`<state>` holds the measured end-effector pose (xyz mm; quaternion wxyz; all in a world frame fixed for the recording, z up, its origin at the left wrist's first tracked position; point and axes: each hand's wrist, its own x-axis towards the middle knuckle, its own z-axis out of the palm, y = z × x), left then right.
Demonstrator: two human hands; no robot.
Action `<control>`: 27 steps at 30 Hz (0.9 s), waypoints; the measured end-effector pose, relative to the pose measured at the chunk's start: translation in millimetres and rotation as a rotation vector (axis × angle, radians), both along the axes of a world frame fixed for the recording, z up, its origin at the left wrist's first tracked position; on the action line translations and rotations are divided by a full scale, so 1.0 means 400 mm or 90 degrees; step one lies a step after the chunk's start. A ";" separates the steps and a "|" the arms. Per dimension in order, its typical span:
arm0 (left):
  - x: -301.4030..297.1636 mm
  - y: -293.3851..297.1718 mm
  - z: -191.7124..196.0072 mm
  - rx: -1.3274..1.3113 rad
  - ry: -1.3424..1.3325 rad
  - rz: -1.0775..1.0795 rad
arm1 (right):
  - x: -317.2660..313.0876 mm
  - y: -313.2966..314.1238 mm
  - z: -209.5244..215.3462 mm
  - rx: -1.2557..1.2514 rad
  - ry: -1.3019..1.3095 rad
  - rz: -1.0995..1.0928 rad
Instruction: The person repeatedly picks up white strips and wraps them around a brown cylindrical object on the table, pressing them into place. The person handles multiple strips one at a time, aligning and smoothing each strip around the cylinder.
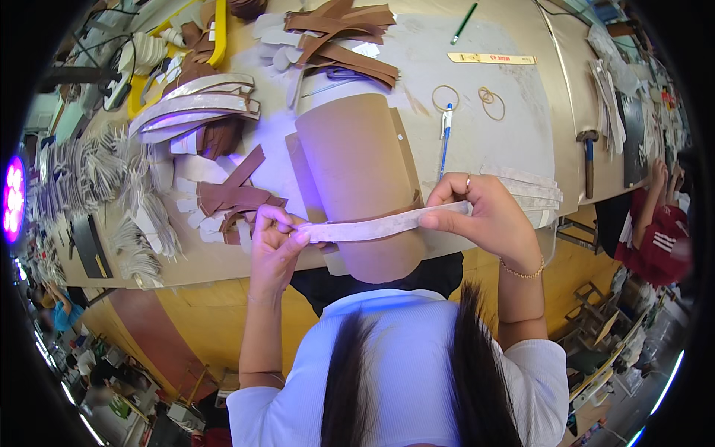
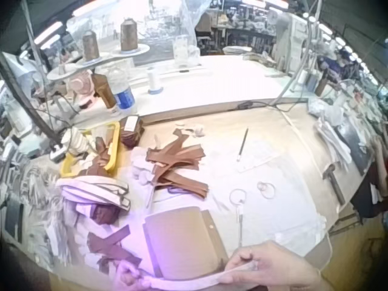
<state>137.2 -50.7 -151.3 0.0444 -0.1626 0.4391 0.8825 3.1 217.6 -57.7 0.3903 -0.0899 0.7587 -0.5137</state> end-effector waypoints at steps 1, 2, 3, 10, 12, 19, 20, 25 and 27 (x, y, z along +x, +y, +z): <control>0.001 0.000 0.001 -0.007 -0.005 -0.005 | 0.001 0.001 -0.007 -0.023 -0.012 -0.010; 0.001 0.002 0.000 -0.007 -0.009 -0.006 | 0.002 0.000 -0.015 -0.046 -0.024 -0.020; 0.001 0.004 -0.004 -0.007 -0.013 -0.007 | 0.003 0.000 -0.023 -0.070 -0.035 -0.030; -0.018 0.017 0.006 -0.004 -0.026 -0.012 | 0.017 0.009 -0.091 -0.154 -0.140 -0.070; -0.022 0.023 0.008 0.000 -0.033 -0.010 | 0.019 0.008 -0.103 -0.159 -0.149 -0.065; -0.015 0.033 -0.010 0.032 -0.057 0.027 | 0.043 0.014 -0.169 -0.255 -0.254 -0.159; -0.017 0.035 -0.008 0.034 -0.058 0.022 | 0.048 0.016 -0.179 -0.274 -0.282 -0.174; -0.018 0.036 -0.005 0.026 -0.071 0.008 | 0.058 0.017 -0.204 -0.307 -0.347 -0.194; -0.023 0.044 0.006 0.027 -0.075 0.014 | 0.059 0.016 -0.210 -0.311 -0.353 -0.183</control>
